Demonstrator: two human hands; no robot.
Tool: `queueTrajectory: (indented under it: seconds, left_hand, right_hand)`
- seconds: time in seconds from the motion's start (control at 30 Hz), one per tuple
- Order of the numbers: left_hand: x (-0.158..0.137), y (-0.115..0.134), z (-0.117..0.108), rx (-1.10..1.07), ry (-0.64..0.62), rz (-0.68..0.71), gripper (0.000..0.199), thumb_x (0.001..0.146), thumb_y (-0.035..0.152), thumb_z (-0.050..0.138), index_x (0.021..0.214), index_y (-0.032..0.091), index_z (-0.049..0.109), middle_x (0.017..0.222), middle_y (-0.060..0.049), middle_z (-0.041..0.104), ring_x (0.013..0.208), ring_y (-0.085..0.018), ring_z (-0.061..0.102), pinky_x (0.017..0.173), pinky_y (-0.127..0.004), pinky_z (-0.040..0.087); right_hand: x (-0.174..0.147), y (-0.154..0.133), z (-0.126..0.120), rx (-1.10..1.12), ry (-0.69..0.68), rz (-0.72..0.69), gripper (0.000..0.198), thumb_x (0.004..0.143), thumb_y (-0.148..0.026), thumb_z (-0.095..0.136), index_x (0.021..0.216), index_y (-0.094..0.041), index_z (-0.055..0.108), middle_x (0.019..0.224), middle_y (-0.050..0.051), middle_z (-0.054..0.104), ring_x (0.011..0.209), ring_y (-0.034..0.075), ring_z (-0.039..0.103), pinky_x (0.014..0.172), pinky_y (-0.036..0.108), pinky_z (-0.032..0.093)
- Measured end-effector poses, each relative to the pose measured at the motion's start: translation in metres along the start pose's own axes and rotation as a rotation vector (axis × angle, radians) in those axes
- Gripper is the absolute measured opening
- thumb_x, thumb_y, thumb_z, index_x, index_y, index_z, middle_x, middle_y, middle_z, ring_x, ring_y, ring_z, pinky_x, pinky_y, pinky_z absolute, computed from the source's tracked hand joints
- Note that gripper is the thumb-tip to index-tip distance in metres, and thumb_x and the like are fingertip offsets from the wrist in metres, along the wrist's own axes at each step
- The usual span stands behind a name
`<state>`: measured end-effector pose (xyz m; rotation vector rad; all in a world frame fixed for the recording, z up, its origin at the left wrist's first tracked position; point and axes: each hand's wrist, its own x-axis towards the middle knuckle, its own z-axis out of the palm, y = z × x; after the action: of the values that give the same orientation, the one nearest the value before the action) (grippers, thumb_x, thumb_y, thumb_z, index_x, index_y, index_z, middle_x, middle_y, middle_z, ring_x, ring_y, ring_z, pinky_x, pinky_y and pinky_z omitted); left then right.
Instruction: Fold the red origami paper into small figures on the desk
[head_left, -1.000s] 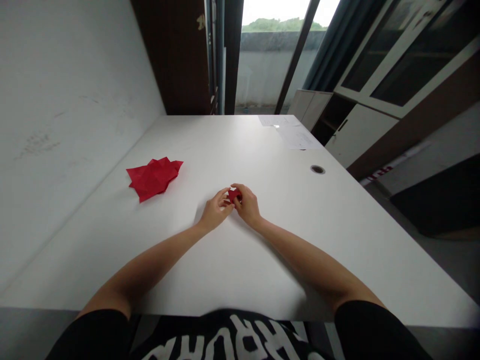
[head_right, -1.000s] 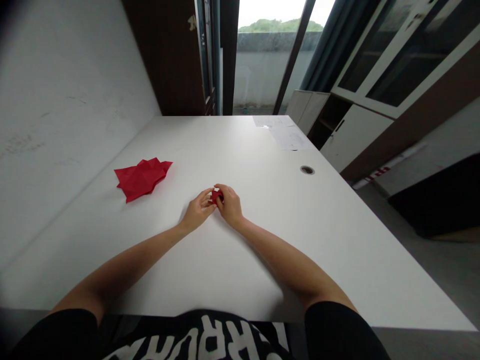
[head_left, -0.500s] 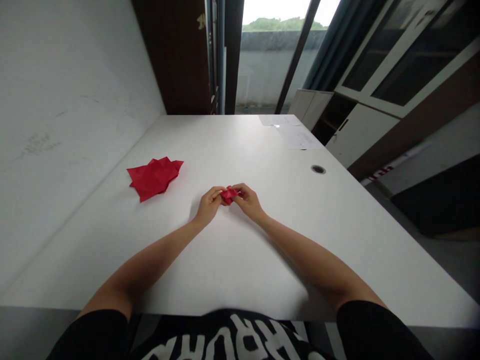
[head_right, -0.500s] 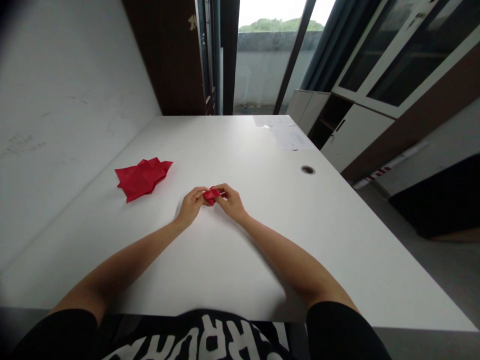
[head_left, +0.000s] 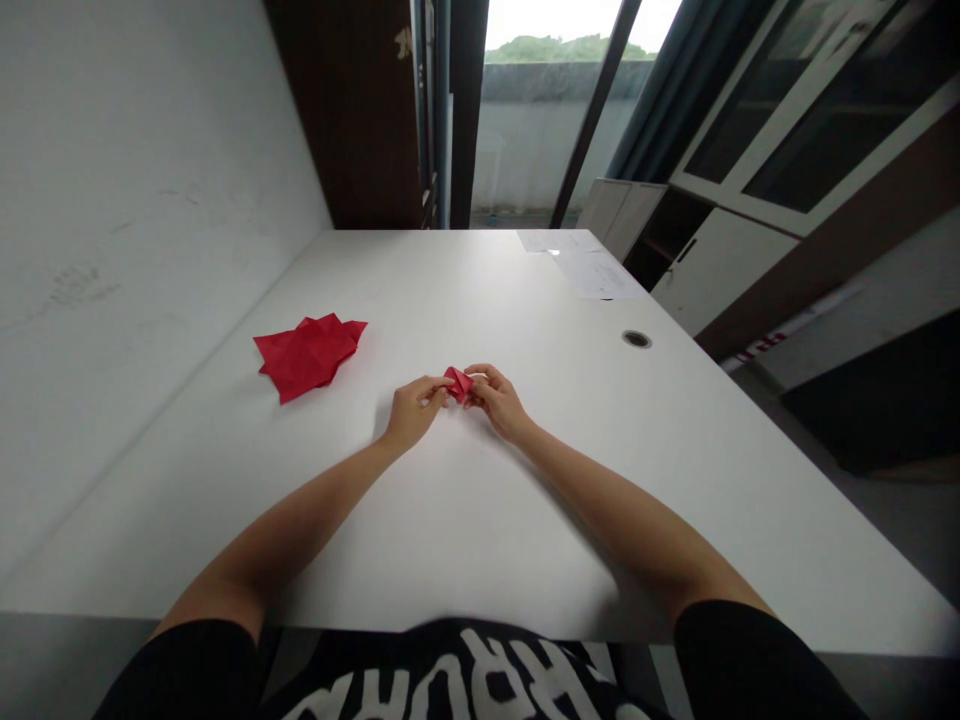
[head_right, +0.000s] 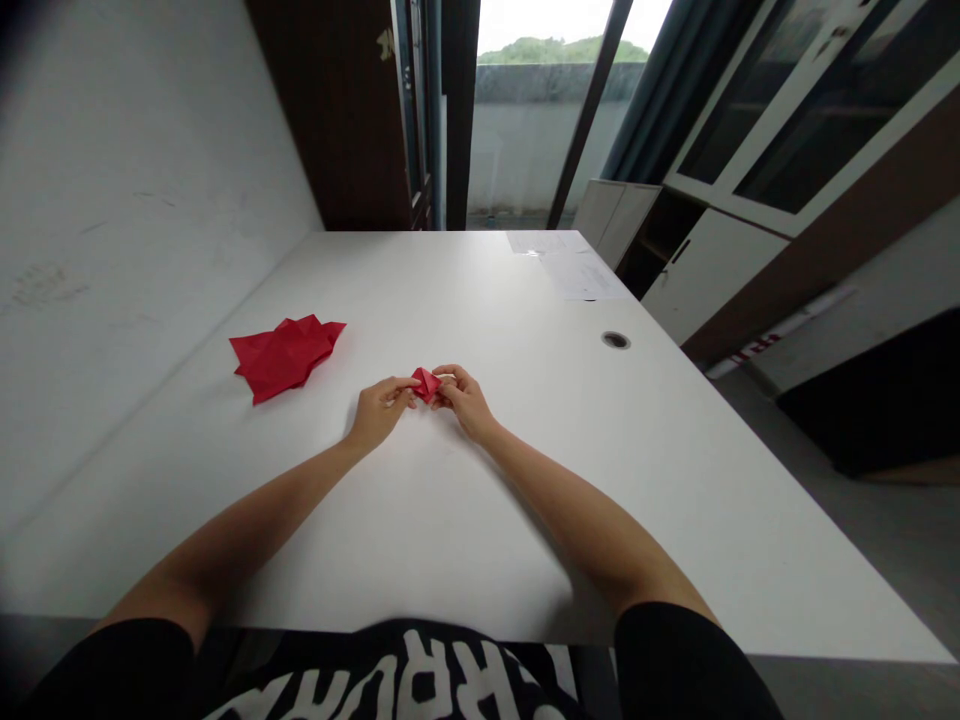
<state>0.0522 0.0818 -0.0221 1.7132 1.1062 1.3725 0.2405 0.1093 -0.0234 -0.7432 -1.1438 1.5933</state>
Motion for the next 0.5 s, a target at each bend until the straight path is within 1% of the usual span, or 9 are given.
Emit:
queueTrajectory:
  seconds: [0.1,0.17,0.23,0.3,0.37,0.43,0.5]
  left_hand:
    - [-0.001,0.005,-0.005,0.203,0.023,0.123,0.02,0.095,0.026,0.061,0.108,0.022,0.075,0.093,-0.004,0.074,0.073,-0.014,0.07,0.074,-0.029,0.057]
    - [0.0,0.009,-0.007,0.289,0.02,0.186,0.019,0.095,0.023,0.06,0.107,0.023,0.075,0.09,-0.003,0.074,0.076,-0.015,0.069,0.076,-0.029,0.055]
    - [0.0,0.012,-0.008,0.333,-0.003,0.228,0.021,0.094,0.02,0.059,0.106,0.024,0.076,0.091,-0.004,0.075,0.082,-0.016,0.069,0.081,-0.031,0.054]
    - [0.0,0.013,-0.008,0.329,-0.032,0.232,0.023,0.093,0.019,0.058,0.106,0.025,0.076,0.096,-0.004,0.075,0.089,-0.018,0.069,0.086,-0.032,0.054]
    - [0.0,0.013,-0.007,0.277,-0.043,0.177,0.025,0.092,0.02,0.06,0.11,0.025,0.075,0.099,-0.005,0.073,0.089,-0.018,0.068,0.085,-0.032,0.054]
    - [0.0,0.009,-0.005,0.167,-0.03,0.066,0.031,0.091,0.025,0.063,0.12,0.025,0.07,0.099,-0.004,0.072,0.082,-0.016,0.068,0.077,-0.029,0.054]
    - [0.0,0.002,-0.002,0.029,-0.027,-0.056,0.034,0.09,0.032,0.065,0.123,0.022,0.066,0.095,-0.003,0.071,0.073,-0.014,0.067,0.069,-0.027,0.054]
  right_hand:
    - [-0.001,0.001,0.001,-0.006,0.015,0.059,0.034,0.084,-0.044,0.069,0.109,-0.021,0.065,0.08,0.002,0.073,0.069,0.017,0.068,0.065,0.03,0.052]
    - [-0.001,0.003,0.002,-0.057,-0.013,0.077,0.038,0.084,-0.049,0.07,0.107,-0.019,0.067,0.082,0.004,0.074,0.069,0.016,0.067,0.065,0.029,0.051]
    - [-0.002,0.004,0.002,-0.112,-0.047,0.084,0.04,0.083,-0.051,0.073,0.104,-0.018,0.067,0.079,0.003,0.073,0.067,0.014,0.064,0.063,0.027,0.048]
    - [-0.002,0.006,0.002,-0.151,-0.059,0.073,0.04,0.08,-0.052,0.076,0.1,-0.018,0.067,0.074,0.002,0.071,0.063,0.013,0.061,0.06,0.026,0.045]
    - [-0.001,0.006,0.003,-0.183,-0.046,0.04,0.04,0.079,-0.052,0.077,0.096,-0.018,0.065,0.069,0.0,0.068,0.059,0.012,0.057,0.057,0.025,0.042]
    - [0.0,0.005,0.003,-0.215,-0.03,0.007,0.041,0.078,-0.052,0.078,0.094,-0.018,0.064,0.064,-0.002,0.065,0.055,0.011,0.054,0.054,0.025,0.04]
    - [0.0,0.003,0.004,-0.244,-0.022,-0.013,0.041,0.078,-0.054,0.077,0.092,-0.018,0.063,0.061,-0.003,0.063,0.053,0.011,0.052,0.053,0.026,0.04]
